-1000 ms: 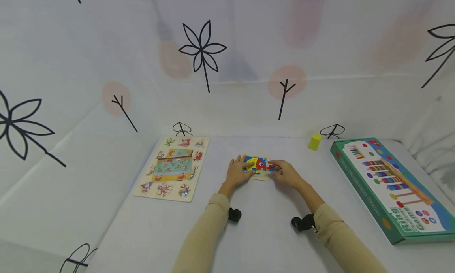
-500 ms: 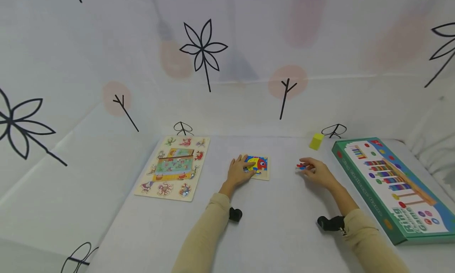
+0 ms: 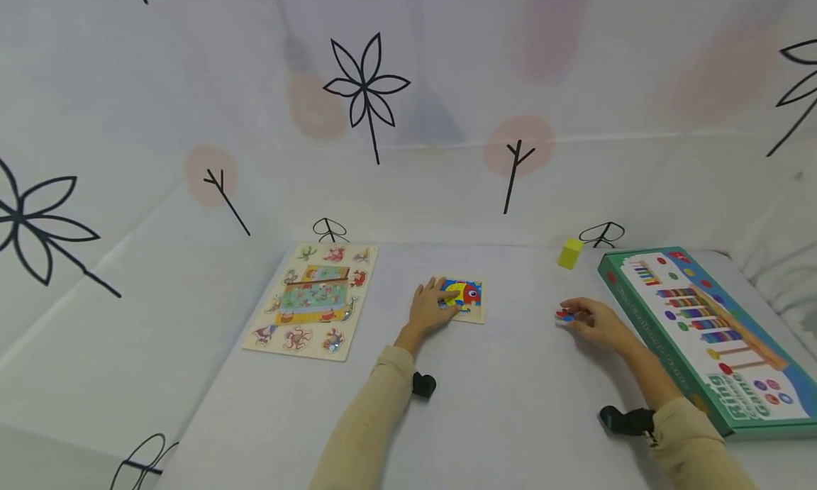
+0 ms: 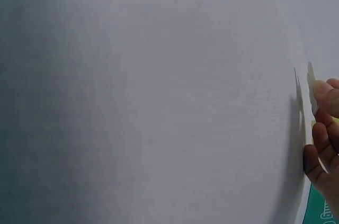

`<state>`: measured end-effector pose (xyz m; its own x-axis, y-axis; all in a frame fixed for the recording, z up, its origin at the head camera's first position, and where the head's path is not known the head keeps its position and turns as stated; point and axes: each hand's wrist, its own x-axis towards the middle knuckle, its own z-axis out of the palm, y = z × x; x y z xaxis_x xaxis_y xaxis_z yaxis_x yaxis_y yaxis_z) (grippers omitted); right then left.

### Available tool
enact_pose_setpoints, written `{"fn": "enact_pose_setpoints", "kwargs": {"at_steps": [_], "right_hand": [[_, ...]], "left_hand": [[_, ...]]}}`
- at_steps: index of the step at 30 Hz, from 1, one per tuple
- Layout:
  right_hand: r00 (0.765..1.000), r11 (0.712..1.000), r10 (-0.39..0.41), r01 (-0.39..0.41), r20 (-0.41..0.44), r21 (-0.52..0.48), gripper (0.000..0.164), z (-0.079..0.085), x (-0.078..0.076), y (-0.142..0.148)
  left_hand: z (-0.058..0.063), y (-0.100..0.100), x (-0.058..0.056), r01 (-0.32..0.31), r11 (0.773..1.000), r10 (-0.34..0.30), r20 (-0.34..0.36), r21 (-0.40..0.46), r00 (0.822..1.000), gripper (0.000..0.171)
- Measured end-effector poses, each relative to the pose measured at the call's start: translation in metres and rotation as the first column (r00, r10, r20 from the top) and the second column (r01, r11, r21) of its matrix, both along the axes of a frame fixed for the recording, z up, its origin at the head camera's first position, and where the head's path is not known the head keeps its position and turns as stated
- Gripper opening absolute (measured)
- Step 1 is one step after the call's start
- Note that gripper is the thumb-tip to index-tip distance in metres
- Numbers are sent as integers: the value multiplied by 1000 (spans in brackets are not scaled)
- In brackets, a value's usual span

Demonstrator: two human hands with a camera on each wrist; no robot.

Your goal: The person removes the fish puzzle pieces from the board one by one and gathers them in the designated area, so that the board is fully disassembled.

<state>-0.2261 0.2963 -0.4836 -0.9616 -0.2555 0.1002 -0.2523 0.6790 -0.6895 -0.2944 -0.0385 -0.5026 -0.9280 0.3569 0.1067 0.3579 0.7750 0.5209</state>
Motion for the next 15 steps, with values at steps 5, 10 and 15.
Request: {"fn": "enact_pose_setpoints", "kwargs": {"at_steps": [5, 10, 15], "right_hand": [[1000, 1000, 17, -17, -11, 5, 30, -1, 10, 2], [997, 999, 40, -41, -68, -1, 27, -4, 17, 2], [997, 1000, 23, -22, -76, 14, 26, -6, 20, 2]], "left_hand": [[1, 0, 0, 1, 1000, -1, 1, 4, 1000, 38], [1, 0, 1, 1, 1000, -1, 1, -7, 1000, 38], [1, 0, 2, -5, 1000, 5, 1, -19, 1000, 39]]}}
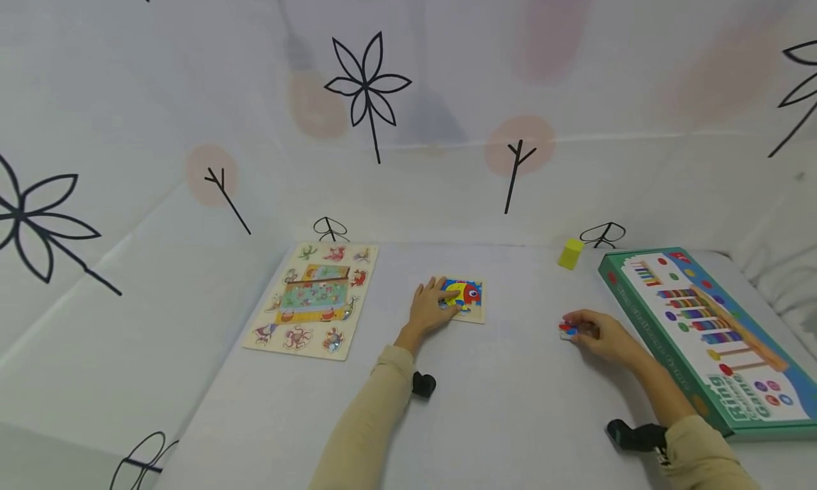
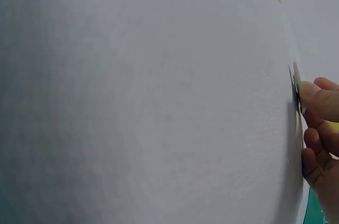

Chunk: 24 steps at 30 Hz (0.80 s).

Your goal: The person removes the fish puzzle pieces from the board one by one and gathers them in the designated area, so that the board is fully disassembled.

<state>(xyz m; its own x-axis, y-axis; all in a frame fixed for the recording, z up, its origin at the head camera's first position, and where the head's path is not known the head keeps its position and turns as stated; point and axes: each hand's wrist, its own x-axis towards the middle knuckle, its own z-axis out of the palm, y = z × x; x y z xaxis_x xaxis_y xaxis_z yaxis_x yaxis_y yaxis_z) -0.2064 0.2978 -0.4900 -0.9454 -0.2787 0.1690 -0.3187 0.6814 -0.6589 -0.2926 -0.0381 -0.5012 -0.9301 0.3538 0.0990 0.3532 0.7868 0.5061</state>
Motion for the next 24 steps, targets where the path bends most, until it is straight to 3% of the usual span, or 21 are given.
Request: {"fn": "enact_pose_setpoints", "kwargs": {"at_steps": [14, 24], "right_hand": [[998, 999, -46, 46, 48, 14, 37, 5, 1, 1], [998, 998, -33, 35, 51, -54, 34, 23, -22, -20]], "left_hand": [[0, -1, 1, 1, 1000, -1, 9, -12, 1000, 39], [1, 0, 1, 3, 1000, -3, -9, -16, 1000, 39]]}}
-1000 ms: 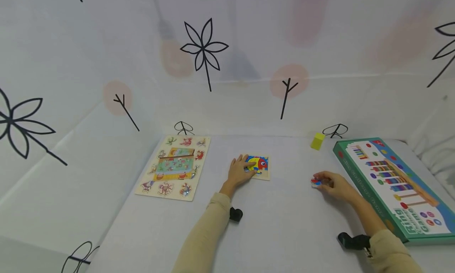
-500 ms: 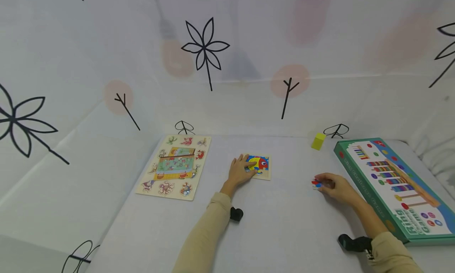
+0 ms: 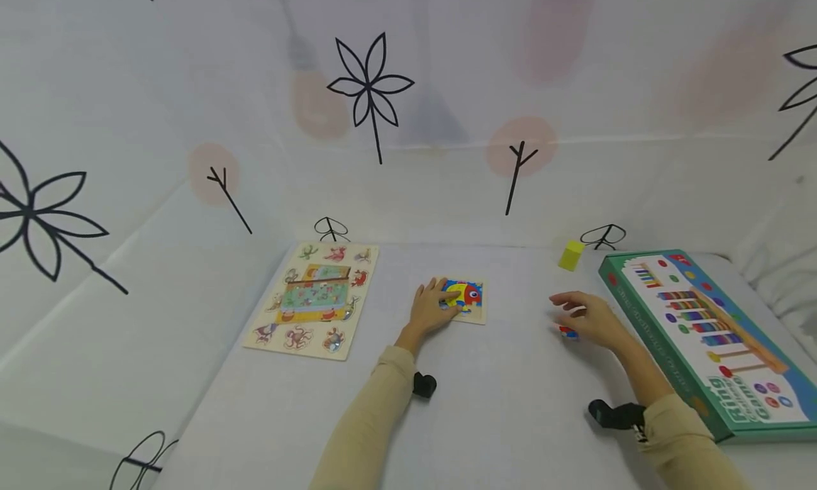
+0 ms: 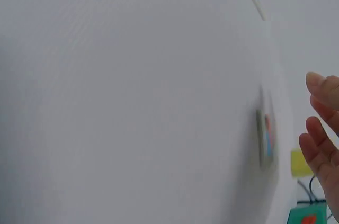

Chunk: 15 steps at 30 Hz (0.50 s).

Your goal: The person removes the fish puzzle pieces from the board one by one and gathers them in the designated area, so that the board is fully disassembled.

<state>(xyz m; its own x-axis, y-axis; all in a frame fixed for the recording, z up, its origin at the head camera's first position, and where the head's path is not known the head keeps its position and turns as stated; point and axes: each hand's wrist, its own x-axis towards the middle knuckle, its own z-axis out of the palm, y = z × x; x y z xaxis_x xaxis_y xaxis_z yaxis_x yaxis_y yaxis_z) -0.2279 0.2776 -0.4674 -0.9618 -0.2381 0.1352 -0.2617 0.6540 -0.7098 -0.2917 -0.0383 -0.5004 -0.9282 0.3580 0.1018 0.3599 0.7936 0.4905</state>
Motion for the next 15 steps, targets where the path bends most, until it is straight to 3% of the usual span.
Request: {"fn": "enact_pose_setpoints", "kwargs": {"at_steps": [7, 15], "right_hand": [[999, 998, 32, -33, -26, -50, 33, 3, -22, -45], [995, 996, 69, -73, -72, -58, 30, -12, -43, -99]], "left_hand": [[0, 0, -1, 0, 1000, 0, -7, -9, 1000, 39], [1, 0, -1, 2, 1000, -2, -6, -11, 1000, 39]]}}
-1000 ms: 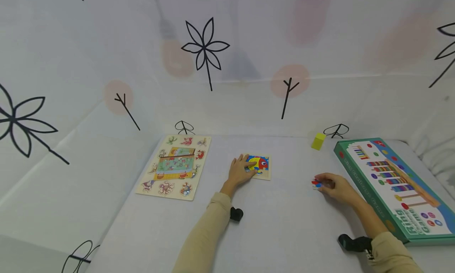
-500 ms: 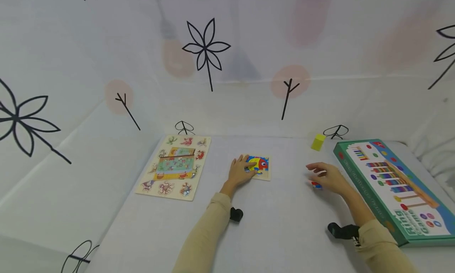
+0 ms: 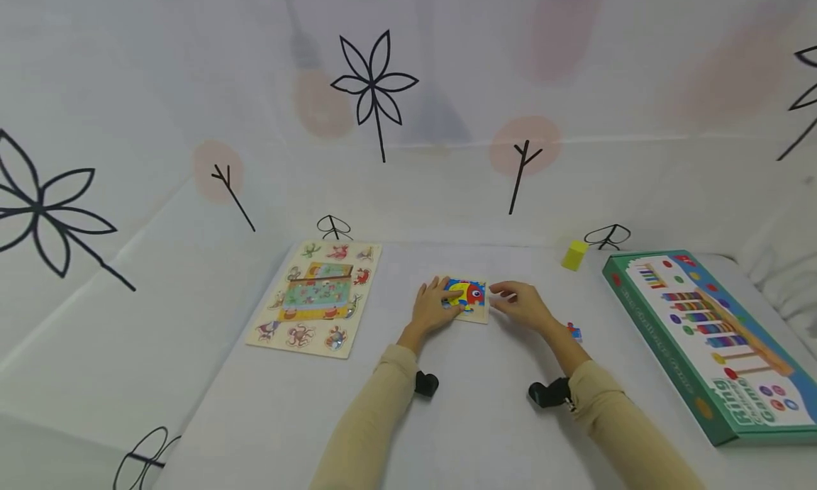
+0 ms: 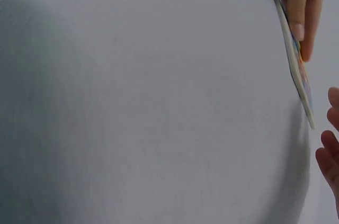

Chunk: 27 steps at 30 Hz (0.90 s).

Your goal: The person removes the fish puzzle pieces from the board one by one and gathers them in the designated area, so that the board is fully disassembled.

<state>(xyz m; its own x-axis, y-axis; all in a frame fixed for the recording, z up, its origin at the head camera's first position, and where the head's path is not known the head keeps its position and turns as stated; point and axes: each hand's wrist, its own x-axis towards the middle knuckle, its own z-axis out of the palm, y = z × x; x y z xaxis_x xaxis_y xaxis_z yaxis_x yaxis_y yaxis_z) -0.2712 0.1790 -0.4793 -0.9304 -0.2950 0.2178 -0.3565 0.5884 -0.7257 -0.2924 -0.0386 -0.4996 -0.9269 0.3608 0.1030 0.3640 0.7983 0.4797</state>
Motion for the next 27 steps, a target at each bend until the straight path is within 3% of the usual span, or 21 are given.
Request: {"fn": "enact_pose_setpoints", "kwargs": {"at_steps": [8, 17, 27], "right_hand": [[997, 999, 5, -2, -75, 39, 33, -13, -11, -20], [995, 988, -18, 33, -95, 151, 30, -12, -15, -25], [997, 982, -42, 54, -72, 180, 34, -11, -16, -23]], "left_hand": [[3, 0, 0, 6, 1000, -6, -6, -3, 1000, 38], [0, 0, -1, 1, 1000, -1, -9, -7, 1000, 39], [-1, 0, -1, 3, 1000, -3, -1, -7, 1000, 39]]}}
